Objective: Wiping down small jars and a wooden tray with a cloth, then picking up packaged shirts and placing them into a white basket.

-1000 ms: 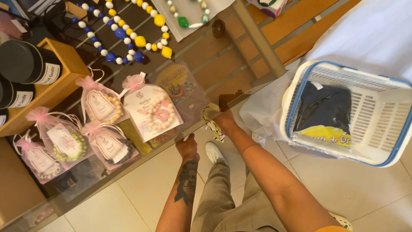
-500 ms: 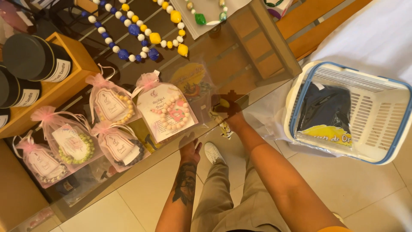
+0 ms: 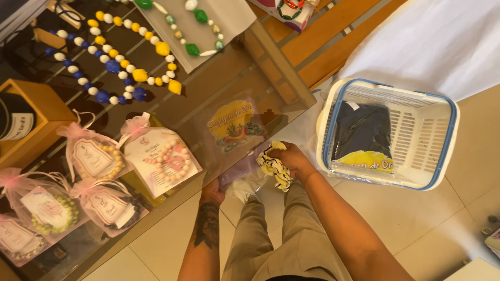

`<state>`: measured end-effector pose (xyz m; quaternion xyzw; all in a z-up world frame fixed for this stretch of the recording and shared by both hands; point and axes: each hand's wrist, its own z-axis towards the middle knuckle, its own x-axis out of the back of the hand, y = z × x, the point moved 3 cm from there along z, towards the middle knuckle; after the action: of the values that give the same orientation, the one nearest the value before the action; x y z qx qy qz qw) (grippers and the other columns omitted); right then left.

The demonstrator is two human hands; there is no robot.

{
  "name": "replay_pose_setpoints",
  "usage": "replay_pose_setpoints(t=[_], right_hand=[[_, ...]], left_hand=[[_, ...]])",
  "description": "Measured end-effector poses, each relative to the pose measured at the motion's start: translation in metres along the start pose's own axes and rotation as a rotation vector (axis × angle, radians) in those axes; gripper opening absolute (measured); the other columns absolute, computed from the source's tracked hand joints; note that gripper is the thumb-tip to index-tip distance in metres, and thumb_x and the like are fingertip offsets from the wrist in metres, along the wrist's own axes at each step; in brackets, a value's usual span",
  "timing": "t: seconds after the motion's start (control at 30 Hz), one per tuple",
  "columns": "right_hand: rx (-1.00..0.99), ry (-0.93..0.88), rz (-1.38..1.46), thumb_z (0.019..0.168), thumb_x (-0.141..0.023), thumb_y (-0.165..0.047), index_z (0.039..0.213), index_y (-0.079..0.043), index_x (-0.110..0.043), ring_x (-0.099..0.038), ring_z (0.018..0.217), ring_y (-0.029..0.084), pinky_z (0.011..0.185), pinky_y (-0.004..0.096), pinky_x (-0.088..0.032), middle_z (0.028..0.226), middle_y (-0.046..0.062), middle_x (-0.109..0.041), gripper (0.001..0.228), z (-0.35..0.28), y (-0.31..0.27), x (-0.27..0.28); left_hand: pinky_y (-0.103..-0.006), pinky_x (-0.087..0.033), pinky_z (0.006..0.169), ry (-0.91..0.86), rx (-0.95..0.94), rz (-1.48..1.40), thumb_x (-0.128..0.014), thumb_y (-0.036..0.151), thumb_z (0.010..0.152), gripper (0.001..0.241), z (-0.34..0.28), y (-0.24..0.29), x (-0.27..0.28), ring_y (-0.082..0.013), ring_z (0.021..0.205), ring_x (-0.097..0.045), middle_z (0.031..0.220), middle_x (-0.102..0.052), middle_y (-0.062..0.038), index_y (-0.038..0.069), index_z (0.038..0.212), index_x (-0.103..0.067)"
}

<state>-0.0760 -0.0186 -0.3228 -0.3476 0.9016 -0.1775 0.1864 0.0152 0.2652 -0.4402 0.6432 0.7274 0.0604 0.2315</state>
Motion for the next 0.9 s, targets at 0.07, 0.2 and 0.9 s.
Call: replay_pose_setpoints(t=[0.07, 0.2, 0.9], right_hand=[[0.005, -0.016, 0.018, 0.085, -0.07, -0.002, 0.118, 0.005, -0.066, -0.076, 0.079, 0.025, 0.066, 0.037, -0.063, 0.099, 0.016, -0.076, 0.034, -0.001, 0.003, 0.008], [0.023, -0.071, 0.046, 0.083, -0.071, 0.001, 0.124, 0.003, -0.064, -0.076, 0.082, 0.024, 0.068, 0.036, -0.063, 0.102, 0.014, -0.076, 0.041, -0.005, 0.001, 0.021], [-0.064, -0.152, -0.08, 0.081, -0.075, -0.002, 0.125, 0.001, -0.067, -0.075, 0.08, 0.02, 0.07, 0.034, -0.061, 0.1, 0.012, -0.077, 0.045, -0.053, -0.017, 0.055]], left_hand=[[-0.0296, -0.052, 0.066, -0.061, 0.027, -0.023, -0.079, 0.022, 0.088, 0.028, 0.002, -0.003, -0.005, -0.0123, 0.082, -0.066, 0.101, -0.072, 0.003, 0.016, 0.113, -0.067], [-0.0312, -0.063, 0.081, -0.142, 0.079, -0.084, -0.067, 0.012, 0.091, 0.03, -0.017, 0.002, -0.027, -0.0149, 0.096, -0.074, 0.114, -0.074, -0.002, 0.011, 0.12, -0.066], [-0.0429, -0.058, 0.089, -0.22, 0.199, -0.059, -0.073, 0.025, 0.089, 0.04, -0.065, 0.018, -0.076, -0.0225, 0.102, -0.069, 0.116, -0.072, -0.006, 0.007, 0.124, -0.068]])
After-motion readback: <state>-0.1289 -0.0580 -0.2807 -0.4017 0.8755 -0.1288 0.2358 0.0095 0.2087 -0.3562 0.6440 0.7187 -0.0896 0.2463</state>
